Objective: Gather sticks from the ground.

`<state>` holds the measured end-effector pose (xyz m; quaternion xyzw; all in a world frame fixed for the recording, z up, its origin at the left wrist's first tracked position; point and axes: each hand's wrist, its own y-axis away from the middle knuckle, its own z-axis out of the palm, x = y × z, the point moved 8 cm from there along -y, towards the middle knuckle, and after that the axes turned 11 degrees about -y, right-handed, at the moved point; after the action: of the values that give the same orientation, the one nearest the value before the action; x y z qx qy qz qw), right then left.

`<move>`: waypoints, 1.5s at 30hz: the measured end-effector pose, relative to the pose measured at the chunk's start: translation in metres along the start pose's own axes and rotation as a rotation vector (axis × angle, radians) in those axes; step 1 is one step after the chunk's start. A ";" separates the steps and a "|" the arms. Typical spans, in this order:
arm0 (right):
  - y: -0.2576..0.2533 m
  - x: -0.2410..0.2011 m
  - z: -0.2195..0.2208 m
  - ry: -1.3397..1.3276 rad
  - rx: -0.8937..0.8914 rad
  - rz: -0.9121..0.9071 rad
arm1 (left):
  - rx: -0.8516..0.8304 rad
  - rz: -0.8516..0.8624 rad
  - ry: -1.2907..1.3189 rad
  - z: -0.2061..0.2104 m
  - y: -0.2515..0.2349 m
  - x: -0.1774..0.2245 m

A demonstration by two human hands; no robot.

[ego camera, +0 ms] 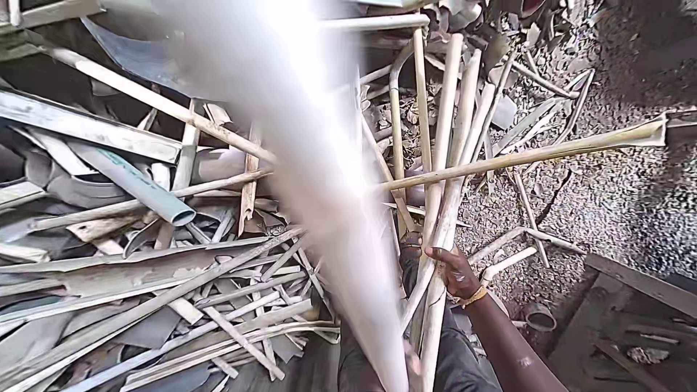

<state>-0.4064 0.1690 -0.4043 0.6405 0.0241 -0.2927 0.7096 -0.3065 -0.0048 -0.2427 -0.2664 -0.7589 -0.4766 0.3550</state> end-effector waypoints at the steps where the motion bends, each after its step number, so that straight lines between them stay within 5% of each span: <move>1: 0.003 -0.006 -0.004 0.005 0.019 -0.019 | 0.005 0.025 -0.167 -0.007 -0.024 0.004; 5: -0.002 -0.016 -0.013 0.079 0.003 0.014 | -0.192 -0.102 -0.626 -0.015 -0.125 -0.003; 8: -0.014 -0.027 -0.008 0.182 0.056 -0.015 | -0.340 -0.231 -0.729 0.002 -0.190 -0.025; 12: -0.060 -0.029 -0.001 0.270 0.099 0.015 | -0.403 -0.134 -0.863 0.031 -0.265 -0.049; 16: -0.102 -0.017 0.007 0.329 0.145 0.089 | -0.564 -0.286 -0.854 0.072 -0.290 -0.083; 22: -0.105 0.003 0.024 0.269 0.061 0.105 | -0.542 -0.271 -0.820 0.092 -0.287 -0.094; 27: -0.078 0.027 0.060 0.140 -0.067 0.273 | -0.451 -0.295 -0.793 0.058 -0.278 -0.084; 31: -0.011 0.063 0.107 0.034 -0.201 0.299 | -0.510 -0.267 -0.712 0.000 -0.249 -0.053; 34: 0.057 0.094 0.126 0.095 -0.175 0.350 | -0.501 -0.293 -0.940 -0.053 -0.215 -0.043; 38: 0.138 0.119 0.135 -0.152 -0.178 0.471 | -0.478 -0.437 -1.061 -0.095 -0.142 -0.027; 45: 0.269 0.083 0.119 0.118 -0.183 0.421 | -0.601 -0.527 -1.017 -0.124 -0.030 0.033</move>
<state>-0.2579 0.0298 -0.1767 0.5805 -0.0422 -0.0967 0.8074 -0.3130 -0.1276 -0.1963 -0.3515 -0.7058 -0.5536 -0.2680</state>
